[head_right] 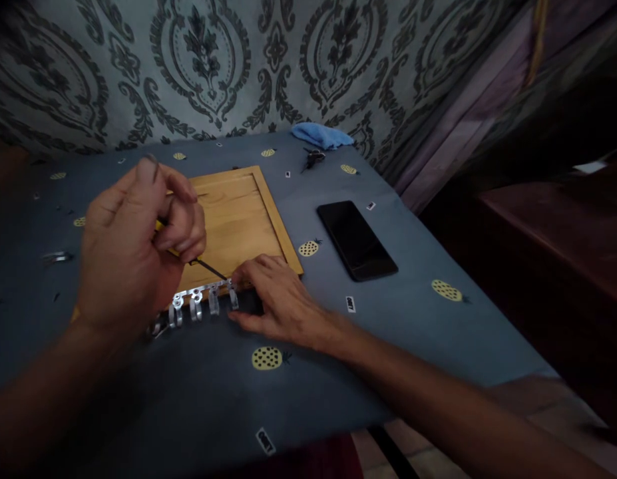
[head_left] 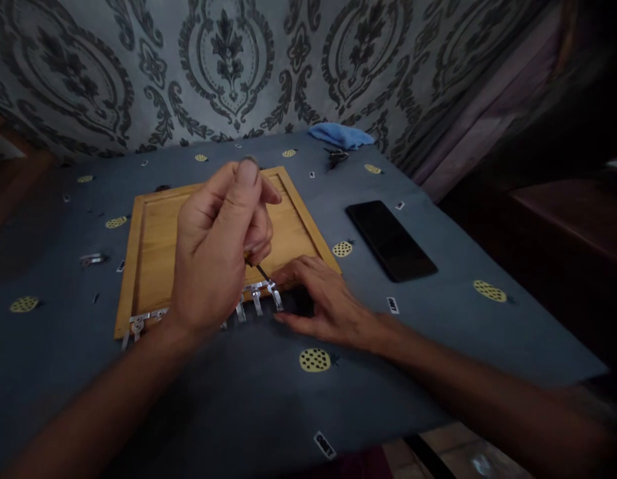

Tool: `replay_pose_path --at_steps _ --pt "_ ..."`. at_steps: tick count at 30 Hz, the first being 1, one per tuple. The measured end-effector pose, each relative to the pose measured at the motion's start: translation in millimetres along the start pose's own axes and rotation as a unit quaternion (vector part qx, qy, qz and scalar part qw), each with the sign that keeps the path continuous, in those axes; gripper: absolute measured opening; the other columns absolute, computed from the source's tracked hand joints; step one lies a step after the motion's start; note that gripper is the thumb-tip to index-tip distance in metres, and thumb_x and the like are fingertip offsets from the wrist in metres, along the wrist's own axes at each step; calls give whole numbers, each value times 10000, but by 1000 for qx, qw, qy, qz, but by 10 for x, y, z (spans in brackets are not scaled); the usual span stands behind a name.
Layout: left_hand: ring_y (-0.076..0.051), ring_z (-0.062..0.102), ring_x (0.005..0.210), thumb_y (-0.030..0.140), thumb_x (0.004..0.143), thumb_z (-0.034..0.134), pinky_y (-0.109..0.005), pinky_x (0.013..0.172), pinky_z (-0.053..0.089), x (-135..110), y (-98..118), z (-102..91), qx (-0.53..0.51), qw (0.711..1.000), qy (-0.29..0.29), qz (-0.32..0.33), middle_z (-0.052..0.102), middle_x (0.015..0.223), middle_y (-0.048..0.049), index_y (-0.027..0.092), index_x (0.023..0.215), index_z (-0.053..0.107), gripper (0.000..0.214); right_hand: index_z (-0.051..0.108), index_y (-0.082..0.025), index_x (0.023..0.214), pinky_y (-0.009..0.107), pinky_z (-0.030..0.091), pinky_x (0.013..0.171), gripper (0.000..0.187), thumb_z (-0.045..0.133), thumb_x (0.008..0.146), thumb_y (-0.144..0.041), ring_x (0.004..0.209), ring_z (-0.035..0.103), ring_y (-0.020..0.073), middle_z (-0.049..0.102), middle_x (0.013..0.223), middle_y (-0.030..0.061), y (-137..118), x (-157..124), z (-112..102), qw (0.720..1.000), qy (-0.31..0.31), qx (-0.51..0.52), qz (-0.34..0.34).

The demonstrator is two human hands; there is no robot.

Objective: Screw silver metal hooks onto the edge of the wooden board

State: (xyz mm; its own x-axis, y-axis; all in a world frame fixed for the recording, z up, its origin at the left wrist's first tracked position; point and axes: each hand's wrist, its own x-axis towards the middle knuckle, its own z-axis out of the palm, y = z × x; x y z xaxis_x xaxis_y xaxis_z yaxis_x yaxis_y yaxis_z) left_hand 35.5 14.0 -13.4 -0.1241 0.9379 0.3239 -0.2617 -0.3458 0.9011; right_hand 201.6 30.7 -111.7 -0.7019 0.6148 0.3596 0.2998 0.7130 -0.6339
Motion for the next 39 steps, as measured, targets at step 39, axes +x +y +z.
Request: replay_pose_path --at_steps 39 --pt "-77 298 365 96 821 479 -238 415 245 183 -110 -10 30 938 -323 -124 340 432 110 210 957 641 240 583 -200 1038 431 511 819 331 730 814 -393 943 618 277 671 1009 94 15 18 34 999 11 -39 11"
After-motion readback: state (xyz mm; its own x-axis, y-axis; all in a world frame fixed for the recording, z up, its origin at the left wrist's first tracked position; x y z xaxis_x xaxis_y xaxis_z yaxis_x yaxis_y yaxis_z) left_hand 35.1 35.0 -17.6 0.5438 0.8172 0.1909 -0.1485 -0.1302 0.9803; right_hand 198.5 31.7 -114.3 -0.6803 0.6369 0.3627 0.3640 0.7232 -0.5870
